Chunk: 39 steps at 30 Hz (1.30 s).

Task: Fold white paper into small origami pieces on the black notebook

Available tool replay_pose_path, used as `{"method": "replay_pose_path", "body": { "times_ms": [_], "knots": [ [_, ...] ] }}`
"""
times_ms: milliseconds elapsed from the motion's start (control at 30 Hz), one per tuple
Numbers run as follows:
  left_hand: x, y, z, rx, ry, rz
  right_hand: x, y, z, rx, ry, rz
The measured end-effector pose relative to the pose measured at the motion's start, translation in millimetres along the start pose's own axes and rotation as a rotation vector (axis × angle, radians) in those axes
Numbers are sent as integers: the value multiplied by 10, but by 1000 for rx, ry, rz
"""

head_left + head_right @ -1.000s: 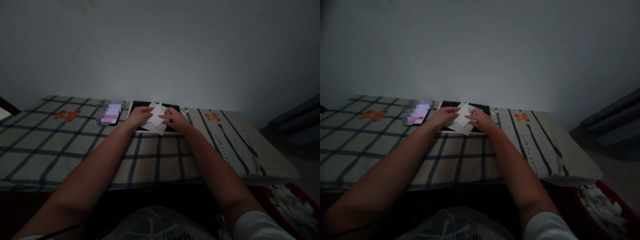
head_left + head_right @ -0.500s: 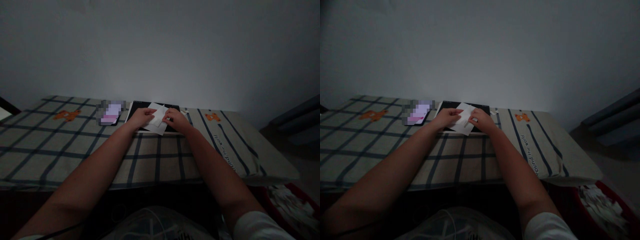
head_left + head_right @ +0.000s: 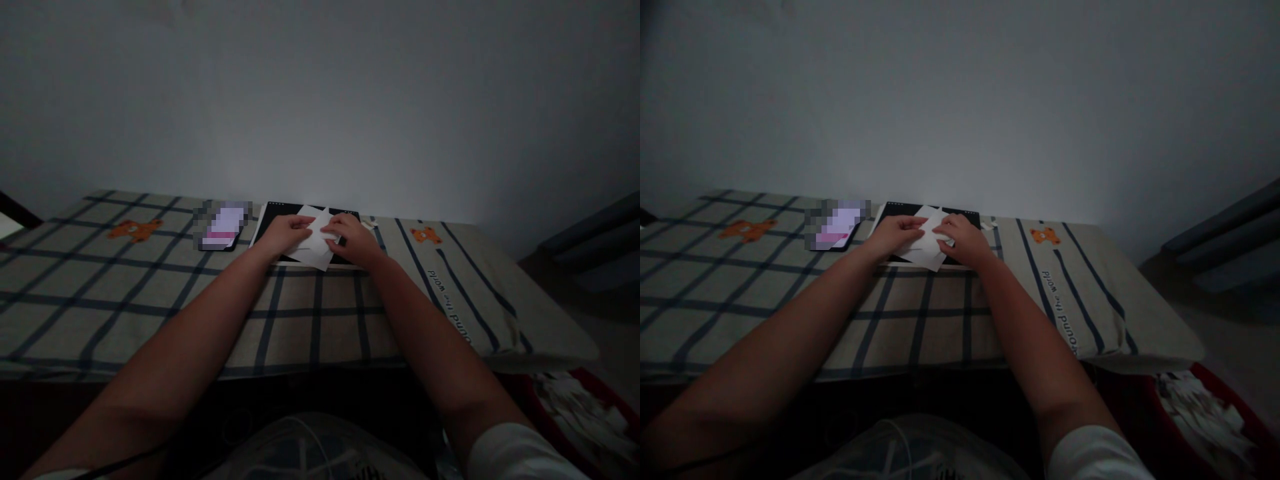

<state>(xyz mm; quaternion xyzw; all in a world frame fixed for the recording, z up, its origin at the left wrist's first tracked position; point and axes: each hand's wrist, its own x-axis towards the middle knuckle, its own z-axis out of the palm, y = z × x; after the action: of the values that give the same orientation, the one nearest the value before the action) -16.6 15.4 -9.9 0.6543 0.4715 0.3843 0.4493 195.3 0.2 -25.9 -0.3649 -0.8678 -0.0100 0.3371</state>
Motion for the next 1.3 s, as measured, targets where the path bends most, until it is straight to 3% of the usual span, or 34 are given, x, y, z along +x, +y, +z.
{"method": "replay_pose_path", "body": {
  "times_ms": [267,733,1033,1300],
  "knots": [
    [-2,-5,11,-292,-91,-162,-8,-2,-12,-116,-15,-8],
    [-78,62,98,-81,-42,-100,16,37,50,-77,9,-65],
    [-58,32,74,77,-32,55,70,-25,76,104,152,131],
    [-35,-1,60,102,-32,82,83,-78,12,152,186,255]
  ]
}}
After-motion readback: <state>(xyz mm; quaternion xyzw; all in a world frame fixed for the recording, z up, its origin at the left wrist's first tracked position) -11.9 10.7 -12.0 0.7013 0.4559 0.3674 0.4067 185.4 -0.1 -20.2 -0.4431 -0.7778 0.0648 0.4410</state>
